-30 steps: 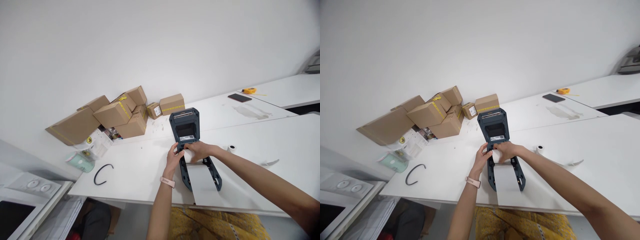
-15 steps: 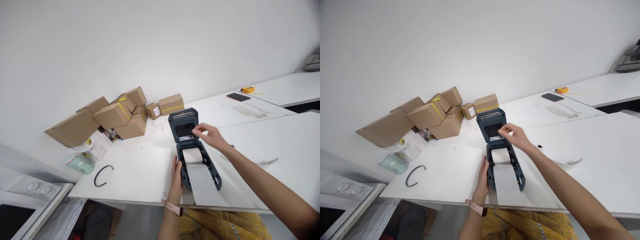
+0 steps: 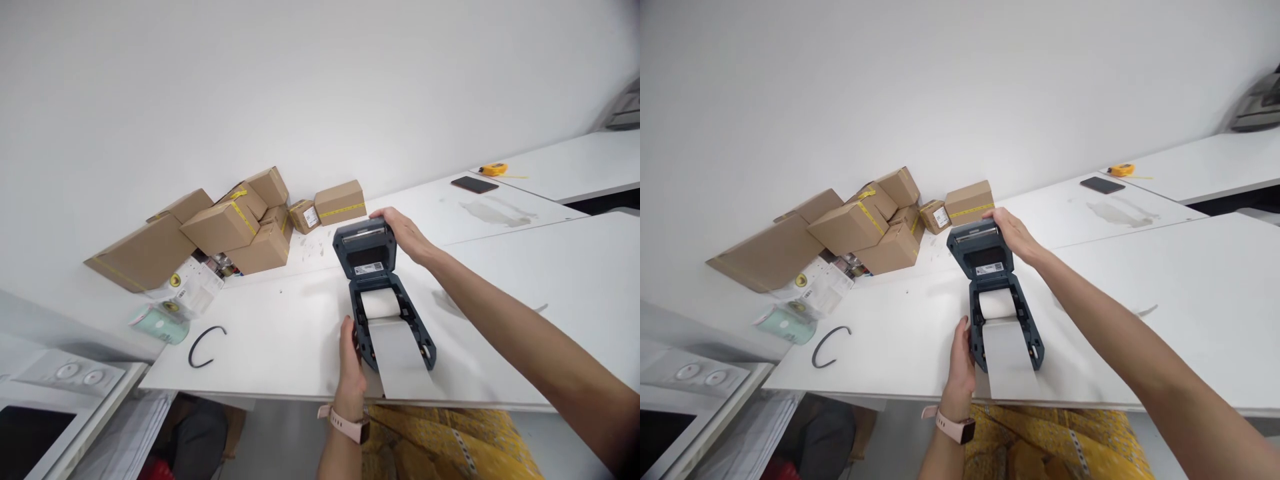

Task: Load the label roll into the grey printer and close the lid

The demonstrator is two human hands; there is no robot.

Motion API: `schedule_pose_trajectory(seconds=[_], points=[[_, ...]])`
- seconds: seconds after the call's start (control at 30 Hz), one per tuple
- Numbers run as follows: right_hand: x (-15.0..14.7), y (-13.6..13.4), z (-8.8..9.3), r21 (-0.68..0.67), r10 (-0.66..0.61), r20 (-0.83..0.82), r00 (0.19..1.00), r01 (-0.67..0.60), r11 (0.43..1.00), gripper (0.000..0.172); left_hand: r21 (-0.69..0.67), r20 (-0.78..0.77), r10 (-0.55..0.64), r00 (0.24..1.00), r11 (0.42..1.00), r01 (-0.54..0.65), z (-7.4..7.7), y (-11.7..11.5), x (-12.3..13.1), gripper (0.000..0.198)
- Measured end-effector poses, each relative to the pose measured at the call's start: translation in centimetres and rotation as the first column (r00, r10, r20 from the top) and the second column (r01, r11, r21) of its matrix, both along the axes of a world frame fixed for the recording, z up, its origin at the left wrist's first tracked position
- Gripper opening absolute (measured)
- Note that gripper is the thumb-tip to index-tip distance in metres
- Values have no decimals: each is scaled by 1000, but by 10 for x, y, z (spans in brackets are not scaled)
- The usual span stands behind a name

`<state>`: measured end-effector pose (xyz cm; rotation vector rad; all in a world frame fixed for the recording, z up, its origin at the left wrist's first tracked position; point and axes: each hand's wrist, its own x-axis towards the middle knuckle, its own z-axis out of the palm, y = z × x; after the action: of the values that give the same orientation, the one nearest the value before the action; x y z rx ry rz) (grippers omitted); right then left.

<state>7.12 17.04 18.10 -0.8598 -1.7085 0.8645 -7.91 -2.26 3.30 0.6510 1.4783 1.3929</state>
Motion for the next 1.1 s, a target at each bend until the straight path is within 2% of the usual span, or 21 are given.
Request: schedule_pose_trajectory(seconds=[0.07,0.17,0.23,0.3,0.4,0.43,0.53,0.6,0.67,0.8,0.93,1.0,1.1], points=[[12,-31,-17,26,14,1,1000,-14,1000,45,-34,102,73,992,997,-70,3,-1,-2,70],[33,-83,-55,66,90,24,996,-91,994,37,-23,182,130,975,992,-128,7,-7,-2,68],[44,-112,-82,132,98,73,993,-107,985,36,42,157,159,975,985,-167,9,-18,2,65],[50,-132,-104,183,84,116,990,-104,977,37,95,96,262,960,958,-271,8,-37,9,62],[52,-144,-125,245,68,144,987,-102,964,38,49,-15,421,907,906,-420,2,-73,23,56],[51,-144,-128,260,66,148,987,-103,960,39,0,-37,395,918,919,-395,-1,-83,27,55],[49,-142,-132,288,59,149,987,-101,952,39,-104,43,71,997,992,-67,-4,-99,39,62],[48,-141,-133,304,46,133,990,-85,949,37,-139,119,-104,987,983,121,-2,-96,46,68],[46,-140,-135,322,16,103,995,-49,946,32,-146,146,-183,972,968,204,0,-88,52,69],[40,-148,-140,292,-54,-4,999,53,955,18,-118,157,-240,958,959,259,3,-79,61,67],[31,-162,-146,82,-90,-123,988,101,992,5,-128,161,-209,965,965,230,-1,-84,60,67],[28,-167,-149,-38,-113,-159,981,108,993,11,-130,161,-197,967,967,219,-4,-87,57,67],[25,-170,-154,-214,-152,-227,962,103,971,39,-134,152,-191,970,968,212,-7,-90,55,66]])
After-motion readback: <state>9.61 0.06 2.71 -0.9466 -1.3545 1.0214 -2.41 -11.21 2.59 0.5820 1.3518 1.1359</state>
